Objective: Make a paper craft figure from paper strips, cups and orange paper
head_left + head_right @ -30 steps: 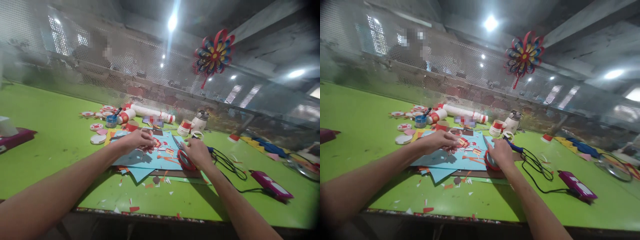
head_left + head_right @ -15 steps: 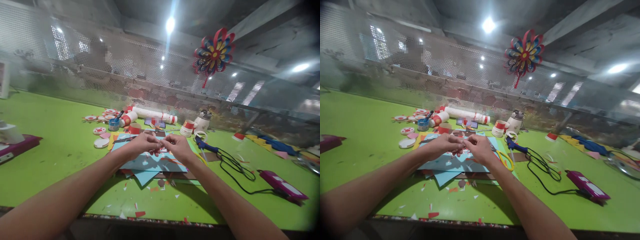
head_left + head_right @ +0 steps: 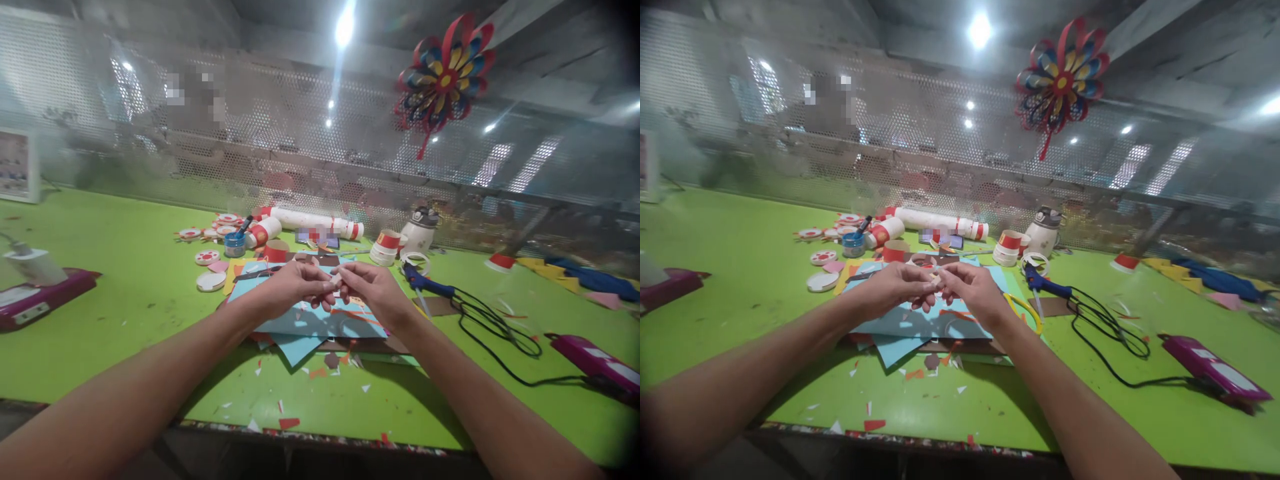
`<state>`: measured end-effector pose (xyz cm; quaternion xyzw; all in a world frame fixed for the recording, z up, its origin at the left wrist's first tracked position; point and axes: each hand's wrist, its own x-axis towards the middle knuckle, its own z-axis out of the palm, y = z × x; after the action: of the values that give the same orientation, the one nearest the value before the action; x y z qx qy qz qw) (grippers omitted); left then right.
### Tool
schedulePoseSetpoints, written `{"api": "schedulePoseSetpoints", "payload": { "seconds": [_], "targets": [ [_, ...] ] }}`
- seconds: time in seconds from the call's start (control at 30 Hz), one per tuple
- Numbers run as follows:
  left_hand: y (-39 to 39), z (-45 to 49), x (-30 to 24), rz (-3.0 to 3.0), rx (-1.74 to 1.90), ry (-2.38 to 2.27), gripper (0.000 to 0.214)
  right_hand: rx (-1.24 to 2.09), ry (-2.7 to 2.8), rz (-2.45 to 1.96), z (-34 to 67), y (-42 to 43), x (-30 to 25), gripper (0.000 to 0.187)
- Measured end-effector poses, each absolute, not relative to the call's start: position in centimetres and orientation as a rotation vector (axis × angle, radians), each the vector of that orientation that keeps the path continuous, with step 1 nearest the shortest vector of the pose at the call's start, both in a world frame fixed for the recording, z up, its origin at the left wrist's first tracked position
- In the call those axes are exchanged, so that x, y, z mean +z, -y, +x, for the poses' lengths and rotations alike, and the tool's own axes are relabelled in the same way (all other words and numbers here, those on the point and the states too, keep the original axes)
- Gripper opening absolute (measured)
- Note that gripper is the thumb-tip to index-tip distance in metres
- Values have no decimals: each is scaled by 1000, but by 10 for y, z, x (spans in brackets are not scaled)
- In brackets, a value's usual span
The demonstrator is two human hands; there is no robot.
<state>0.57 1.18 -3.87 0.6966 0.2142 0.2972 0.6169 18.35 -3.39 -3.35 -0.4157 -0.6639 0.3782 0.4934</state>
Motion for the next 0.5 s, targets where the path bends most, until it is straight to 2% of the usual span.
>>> {"api": "schedulePoseSetpoints", "payload": {
  "seconds": [0.2, 0.43, 0.5],
  "targets": [
    [-9, 8, -41, 1565, 739, -450, 22, 786, 1534, -1018, 176, 40, -31, 22],
    [-11, 11, -38, 1703, 722, -589, 34, 741, 1374, -1067, 184, 30, -34, 21],
    [-18, 8, -34, 1700, 813, -688, 27, 815, 1310, -1110, 190, 26, -33, 24]
  ]
}}
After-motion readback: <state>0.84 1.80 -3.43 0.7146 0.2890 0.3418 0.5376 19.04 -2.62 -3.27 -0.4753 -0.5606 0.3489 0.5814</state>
